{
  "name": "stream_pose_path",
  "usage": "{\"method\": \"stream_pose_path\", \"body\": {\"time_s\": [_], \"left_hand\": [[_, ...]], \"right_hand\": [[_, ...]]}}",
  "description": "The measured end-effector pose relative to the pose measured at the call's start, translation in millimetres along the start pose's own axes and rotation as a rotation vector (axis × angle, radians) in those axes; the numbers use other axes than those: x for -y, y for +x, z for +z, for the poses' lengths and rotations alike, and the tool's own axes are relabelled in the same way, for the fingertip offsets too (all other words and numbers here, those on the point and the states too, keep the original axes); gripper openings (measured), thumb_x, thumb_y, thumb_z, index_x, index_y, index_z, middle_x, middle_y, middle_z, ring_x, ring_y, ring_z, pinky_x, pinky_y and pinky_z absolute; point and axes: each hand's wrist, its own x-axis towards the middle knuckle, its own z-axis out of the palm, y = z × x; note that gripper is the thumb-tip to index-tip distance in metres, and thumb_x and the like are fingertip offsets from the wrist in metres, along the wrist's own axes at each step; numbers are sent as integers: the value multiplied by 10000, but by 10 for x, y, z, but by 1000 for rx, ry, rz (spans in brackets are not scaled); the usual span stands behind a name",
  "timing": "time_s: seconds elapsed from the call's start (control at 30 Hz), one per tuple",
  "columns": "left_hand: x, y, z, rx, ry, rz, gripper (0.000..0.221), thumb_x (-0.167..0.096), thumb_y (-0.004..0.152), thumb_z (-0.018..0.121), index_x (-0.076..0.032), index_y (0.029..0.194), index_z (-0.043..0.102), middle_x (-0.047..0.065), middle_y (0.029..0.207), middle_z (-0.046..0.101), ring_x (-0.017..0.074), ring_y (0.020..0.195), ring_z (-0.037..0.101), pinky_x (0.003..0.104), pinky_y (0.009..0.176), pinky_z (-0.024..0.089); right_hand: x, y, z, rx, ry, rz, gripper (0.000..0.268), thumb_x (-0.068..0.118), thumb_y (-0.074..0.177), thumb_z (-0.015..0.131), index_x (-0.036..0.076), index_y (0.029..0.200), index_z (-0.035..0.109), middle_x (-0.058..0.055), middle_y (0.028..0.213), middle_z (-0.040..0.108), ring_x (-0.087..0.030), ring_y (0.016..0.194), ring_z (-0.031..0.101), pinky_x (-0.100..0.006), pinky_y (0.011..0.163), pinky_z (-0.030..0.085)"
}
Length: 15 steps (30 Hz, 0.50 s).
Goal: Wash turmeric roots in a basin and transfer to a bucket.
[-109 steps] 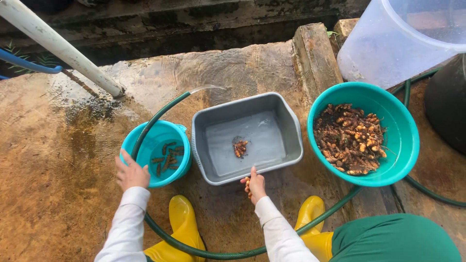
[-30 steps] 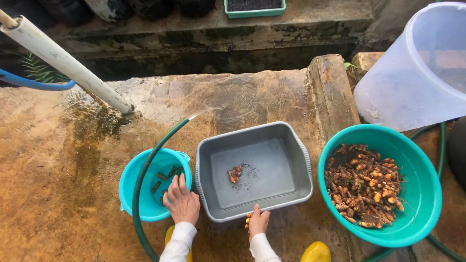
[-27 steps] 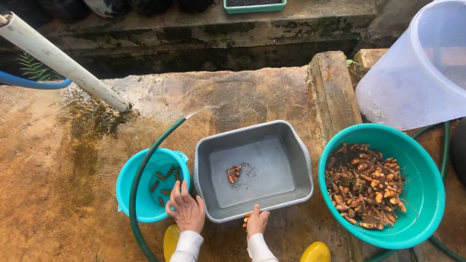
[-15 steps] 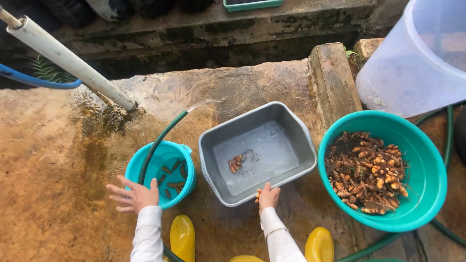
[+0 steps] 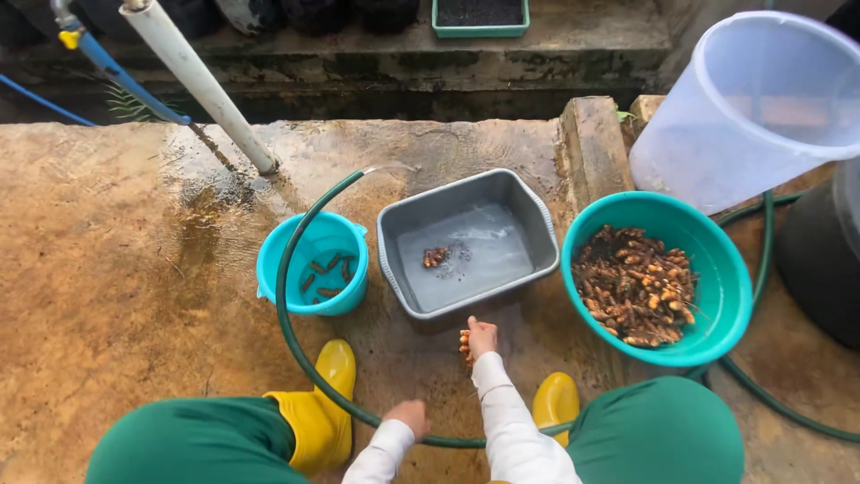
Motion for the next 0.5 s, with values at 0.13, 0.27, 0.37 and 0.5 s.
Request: {"method": "stream_pose_path", "body": {"time_s": [0.13, 0.27, 0.37, 0.5], "left_hand": [[177, 326, 914, 287, 149, 117, 667, -593, 971, 586, 24, 1197, 701, 269, 1219, 691, 406, 1148, 661, 478, 989, 526], [120, 348, 1446, 398, 284, 244, 836, -764, 1004, 536, -31, 1396, 621, 229, 1467, 529, 406, 1385, 467, 531, 1148, 371], [-114, -248, 1182, 688, 48, -45, 898, -768, 857, 599, -74, 1425, 543, 228, 1399, 619, 372, 1314, 593, 491, 1116, 434], [-194, -369, 1243, 792, 1, -103, 894, -755, 887, 705, -97, 1468, 535, 111, 1404, 552, 245, 1260, 511, 413, 1103, 397]], "right_hand": [[-1, -185, -68, 178, 112, -45, 293, 185, 931, 686, 54, 1167, 572, -101, 782, 677, -187, 514, 593, -348, 423, 458], [647, -394, -400, 220, 160, -171, 261, 144, 932, 685, 53, 1153, 581, -91, 811, 673, -159, 571, 622, -327, 455, 509], [1389, -724, -667, 264, 116, -239, 228, 142, 941, 657, 46, 1132, 577, -74, 803, 657, -154, 582, 617, -329, 451, 501], [2163, -1203, -1018, 207, -349, -495, 245, 112, 885, 652, 59, 1123, 618, -81, 800, 704, -157, 611, 663, -319, 477, 528]]}}
